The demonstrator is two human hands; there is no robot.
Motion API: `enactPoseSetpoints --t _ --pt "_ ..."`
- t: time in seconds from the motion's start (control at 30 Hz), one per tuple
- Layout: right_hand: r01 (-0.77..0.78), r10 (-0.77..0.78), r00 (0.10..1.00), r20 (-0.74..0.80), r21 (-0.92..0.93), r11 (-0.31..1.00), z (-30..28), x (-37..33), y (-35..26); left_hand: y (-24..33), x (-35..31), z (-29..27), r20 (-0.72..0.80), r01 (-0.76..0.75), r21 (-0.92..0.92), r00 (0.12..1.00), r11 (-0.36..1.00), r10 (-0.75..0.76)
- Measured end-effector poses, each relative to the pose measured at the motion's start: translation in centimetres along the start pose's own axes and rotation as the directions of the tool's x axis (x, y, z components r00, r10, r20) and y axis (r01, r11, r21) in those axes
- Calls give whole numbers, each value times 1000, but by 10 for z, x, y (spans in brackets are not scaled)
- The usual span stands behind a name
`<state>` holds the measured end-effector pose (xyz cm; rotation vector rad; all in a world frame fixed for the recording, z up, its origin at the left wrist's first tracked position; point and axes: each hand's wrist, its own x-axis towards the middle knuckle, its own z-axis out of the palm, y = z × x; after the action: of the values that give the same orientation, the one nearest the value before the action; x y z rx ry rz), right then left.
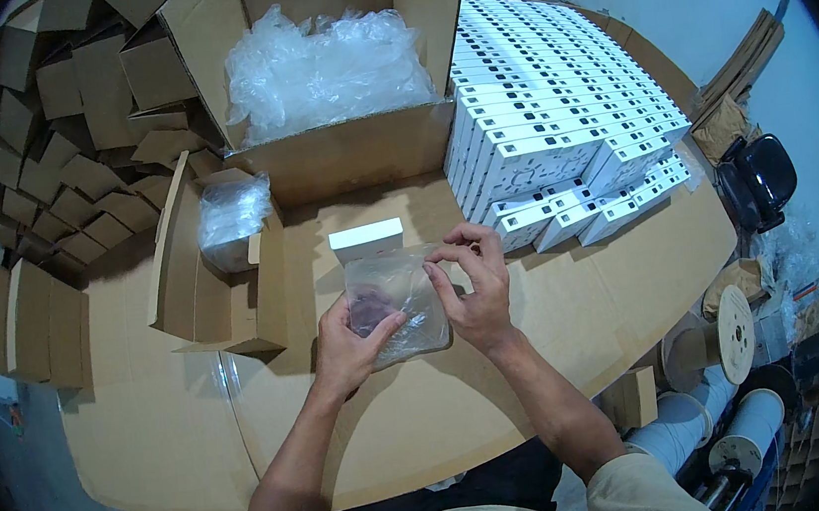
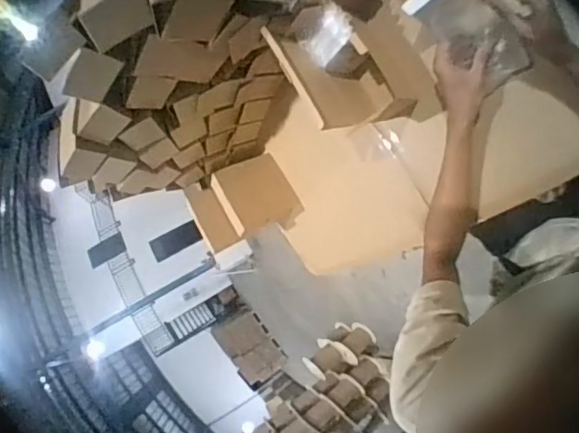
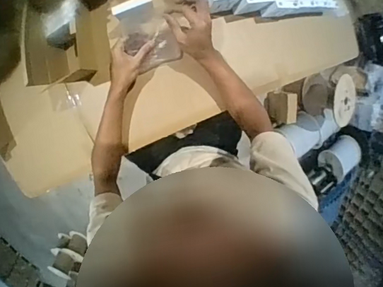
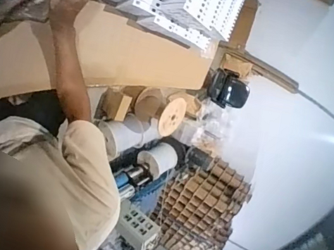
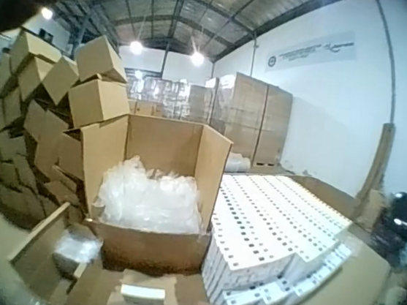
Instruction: Packing small white product boxes into plastic bubble bags and placing them in a larger shipping carton.
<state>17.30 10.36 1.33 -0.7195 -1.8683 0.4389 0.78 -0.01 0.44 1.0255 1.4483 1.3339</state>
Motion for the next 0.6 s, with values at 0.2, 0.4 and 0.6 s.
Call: enactPoseSetpoints --t 0.2,0.4,0.6 --pt "31 -32 999 -7 -28 999 2 0 -1 4 -1 1 7 -17 25 1000 1000 17" --pt "48 -43 998 52 -96 994 0 1 -4 -1 0 0 18 -25 22 1000 999 24" --pt "137 -133 988 82 -41 990 -4 3 -7 2 0 2 -79 -17 135 996 991 27"
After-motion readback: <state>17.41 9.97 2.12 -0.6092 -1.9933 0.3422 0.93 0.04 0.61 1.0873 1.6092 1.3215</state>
